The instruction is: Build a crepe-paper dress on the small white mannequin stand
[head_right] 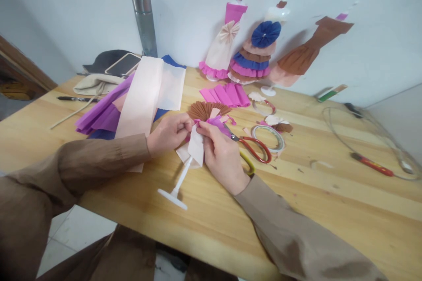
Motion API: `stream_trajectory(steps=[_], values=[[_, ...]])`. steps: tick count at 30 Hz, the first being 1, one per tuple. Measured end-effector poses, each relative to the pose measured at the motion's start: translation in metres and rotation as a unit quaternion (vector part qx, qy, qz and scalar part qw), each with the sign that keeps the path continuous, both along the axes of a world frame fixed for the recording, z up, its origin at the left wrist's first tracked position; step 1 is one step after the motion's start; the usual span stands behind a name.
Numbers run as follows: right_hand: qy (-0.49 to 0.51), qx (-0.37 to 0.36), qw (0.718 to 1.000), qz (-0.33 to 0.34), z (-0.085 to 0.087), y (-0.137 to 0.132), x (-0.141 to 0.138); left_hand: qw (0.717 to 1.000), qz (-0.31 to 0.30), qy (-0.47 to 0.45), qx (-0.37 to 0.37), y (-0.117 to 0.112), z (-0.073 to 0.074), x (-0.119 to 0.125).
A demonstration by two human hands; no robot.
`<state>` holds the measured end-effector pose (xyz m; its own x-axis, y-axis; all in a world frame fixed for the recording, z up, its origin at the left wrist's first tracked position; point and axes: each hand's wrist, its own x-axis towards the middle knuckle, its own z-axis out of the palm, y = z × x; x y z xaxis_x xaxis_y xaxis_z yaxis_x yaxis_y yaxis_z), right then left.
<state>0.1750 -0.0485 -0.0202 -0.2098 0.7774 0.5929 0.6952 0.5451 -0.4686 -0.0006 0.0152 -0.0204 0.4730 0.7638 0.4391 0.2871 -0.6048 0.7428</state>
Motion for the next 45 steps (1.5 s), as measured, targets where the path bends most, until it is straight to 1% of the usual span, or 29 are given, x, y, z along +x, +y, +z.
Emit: stream_trajectory(steps=[5, 8, 12, 15, 18, 19, 21, 23, 24, 25, 27, 30, 32, 35, 37, 41, 45], values=[[-0.023, 0.002, 1.000, 0.000, 0.000, 0.001, 0.000, 1.000, 0.006, -0.020, -0.019, -0.002, -0.001, 0.001], [-0.032, 0.004, 0.999, 0.001, -0.002, 0.001, 0.001, 0.999, 0.023, -0.022, -0.035, -0.005, -0.001, 0.003], [-0.028, 0.004, 1.000, 0.011, -0.004, 0.001, 0.001, 0.998, 0.047, -0.004, -0.033, -0.006, -0.001, 0.005], [-0.020, 0.011, 1.000, 0.018, -0.005, 0.002, 0.001, 0.998, 0.052, 0.029, -0.019, -0.004, 0.005, 0.003], [-0.018, 0.008, 1.000, 0.018, -0.005, 0.002, 0.002, 0.995, 0.045, 0.088, 0.004, -0.004, 0.017, -0.007], [-0.018, 0.005, 1.000, 0.017, -0.005, 0.003, 0.002, 0.993, 0.035, 0.115, 0.011, -0.007, 0.021, -0.011], [-0.014, 0.001, 1.000, 0.016, -0.006, 0.003, 0.002, 0.982, 0.003, 0.188, 0.034, -0.018, 0.030, -0.019], [-0.008, 0.001, 1.000, 0.015, -0.006, 0.003, 0.002, 0.962, -0.017, 0.268, 0.044, -0.033, 0.038, -0.024], [-0.008, 0.001, 1.000, 0.013, -0.006, 0.003, 0.002, 0.950, -0.013, 0.311, 0.040, -0.042, 0.041, -0.025], [-0.011, 0.001, 1.000, 0.012, -0.007, 0.003, 0.002, 0.938, 0.008, 0.344, 0.034, -0.050, 0.043, -0.024], [-0.021, 0.002, 1.000, 0.009, -0.007, 0.003, 0.002, 0.921, 0.042, 0.387, 0.025, -0.061, 0.044, -0.020], [-0.027, 0.011, 1.000, 0.007, -0.008, 0.004, 0.002, 0.907, 0.064, 0.415, 0.039, -0.062, 0.039, -0.011], [-0.027, 0.015, 0.999, 0.007, -0.009, 0.004, 0.002, 0.901, 0.065, 0.425, 0.052, -0.055, 0.035, -0.008], [-0.028, 0.009, 1.000, 0.008, -0.010, 0.004, 0.003, 0.904, 0.064, 0.420, 0.053, -0.046, 0.030, -0.008], [-0.029, 0.006, 1.000, 0.009, -0.011, 0.004, 0.003, 0.915, 0.058, 0.398, 0.035, -0.045, 0.029, -0.009], [-0.035, 0.006, 0.999, 0.014, -0.012, 0.005, 0.004, 0.943, 0.066, 0.326, -0.008, -0.044, 0.026, -0.010], [-0.033, 0.016, 0.999, 0.014, -0.011, 0.005, 0.003, 0.950, 0.051, 0.303, -0.057, -0.043, 0.025, -0.011]])
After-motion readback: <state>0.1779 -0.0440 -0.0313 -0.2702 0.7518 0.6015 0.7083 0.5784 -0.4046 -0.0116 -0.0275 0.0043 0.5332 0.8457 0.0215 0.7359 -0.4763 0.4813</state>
